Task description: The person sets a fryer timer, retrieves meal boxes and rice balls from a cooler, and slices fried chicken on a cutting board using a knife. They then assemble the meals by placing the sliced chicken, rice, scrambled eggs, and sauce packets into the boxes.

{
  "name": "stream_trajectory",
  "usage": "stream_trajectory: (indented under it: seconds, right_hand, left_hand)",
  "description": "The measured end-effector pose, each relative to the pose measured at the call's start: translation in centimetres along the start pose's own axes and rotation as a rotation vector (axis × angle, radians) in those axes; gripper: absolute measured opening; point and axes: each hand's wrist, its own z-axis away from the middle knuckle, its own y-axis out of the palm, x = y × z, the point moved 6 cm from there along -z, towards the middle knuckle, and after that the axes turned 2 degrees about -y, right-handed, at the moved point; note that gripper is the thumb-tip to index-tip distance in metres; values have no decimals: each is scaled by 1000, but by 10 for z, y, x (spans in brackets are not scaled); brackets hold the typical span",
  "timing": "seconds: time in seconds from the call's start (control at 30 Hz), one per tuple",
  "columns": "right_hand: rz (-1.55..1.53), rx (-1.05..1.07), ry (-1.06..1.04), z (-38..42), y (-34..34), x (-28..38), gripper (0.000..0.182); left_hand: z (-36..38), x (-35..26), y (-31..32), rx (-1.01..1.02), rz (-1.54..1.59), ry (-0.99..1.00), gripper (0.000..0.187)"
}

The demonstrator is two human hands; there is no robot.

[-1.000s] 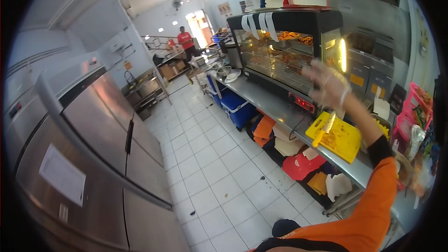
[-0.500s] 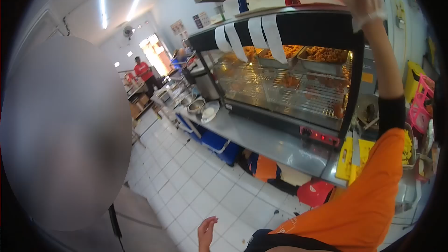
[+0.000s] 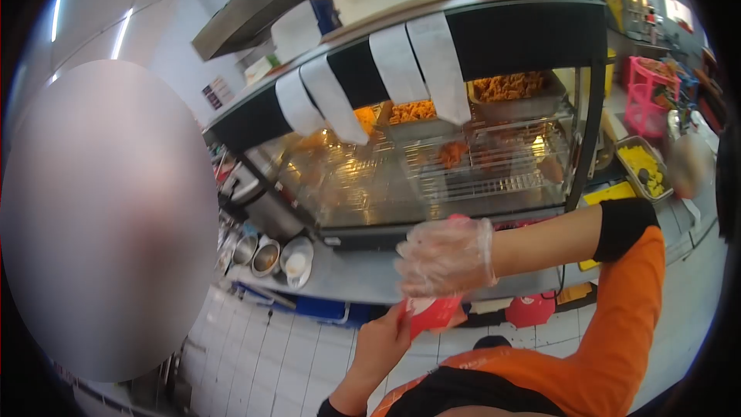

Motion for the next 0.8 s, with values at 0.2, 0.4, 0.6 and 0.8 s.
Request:
stream_trajectory:
  seconds: [0.2,0.4,0.6,0.8]
  right_hand:
    - [140,-244,542,54,-88,-82,53]
    - [-370,98,575,59,-80,-45,35]
    - [390,129,1202,163,-225,-12,20]
    - [908,-289,1261,154,-248,-7,23]
  left_hand:
    - [-39,73,7,178,32,0,22]
    - [-83,-53,-44,383,-82,694,44]
    - [-222,-84,-215,-501,38,1087,43]
    - [-376,18,-302,-129,64,581,39]
